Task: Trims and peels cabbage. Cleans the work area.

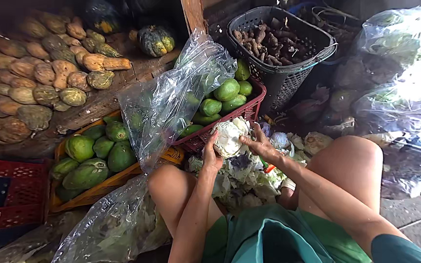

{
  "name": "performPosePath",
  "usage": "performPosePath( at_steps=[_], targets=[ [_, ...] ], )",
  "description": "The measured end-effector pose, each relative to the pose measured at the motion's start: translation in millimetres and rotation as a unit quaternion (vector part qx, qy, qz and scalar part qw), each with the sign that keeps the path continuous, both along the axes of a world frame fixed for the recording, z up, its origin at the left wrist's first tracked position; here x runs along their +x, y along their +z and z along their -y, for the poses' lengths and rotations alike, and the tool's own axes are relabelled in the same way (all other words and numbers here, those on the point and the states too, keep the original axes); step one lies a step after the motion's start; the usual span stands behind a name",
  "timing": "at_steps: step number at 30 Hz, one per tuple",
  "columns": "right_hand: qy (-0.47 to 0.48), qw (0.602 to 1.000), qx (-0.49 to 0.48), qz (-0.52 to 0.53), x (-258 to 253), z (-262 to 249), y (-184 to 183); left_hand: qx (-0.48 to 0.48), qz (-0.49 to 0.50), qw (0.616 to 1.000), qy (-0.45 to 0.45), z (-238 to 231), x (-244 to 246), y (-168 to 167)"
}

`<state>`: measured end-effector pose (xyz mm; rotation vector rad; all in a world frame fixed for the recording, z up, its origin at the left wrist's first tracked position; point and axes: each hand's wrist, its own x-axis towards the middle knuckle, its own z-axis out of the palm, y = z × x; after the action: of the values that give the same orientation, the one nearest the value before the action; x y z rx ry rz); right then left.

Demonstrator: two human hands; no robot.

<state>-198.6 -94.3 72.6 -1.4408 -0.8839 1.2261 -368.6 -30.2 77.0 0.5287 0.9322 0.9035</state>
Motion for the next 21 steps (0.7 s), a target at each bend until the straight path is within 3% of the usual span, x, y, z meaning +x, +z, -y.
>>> performPosePath(
  at_steps=[2,5,9,21],
  targets=[
    [0.009,0.996,0.045,0.073,-6,0,-4,0.006,0.021,1.0,0.002,4,1,3],
    [0.007,0.957,0.163,0.238,-4,0,-11,0.009,0.041,0.999,0.012,6,2,4],
    [-0.002,0.93,0.19,0.316,-2,1,-12,0.009,0.02,1.0,0.015,8,0,1],
    [0.023,0.993,0.068,0.092,10,-7,2,-0.042,0.021,0.999,0.018,-5,1,-9]
  ],
)
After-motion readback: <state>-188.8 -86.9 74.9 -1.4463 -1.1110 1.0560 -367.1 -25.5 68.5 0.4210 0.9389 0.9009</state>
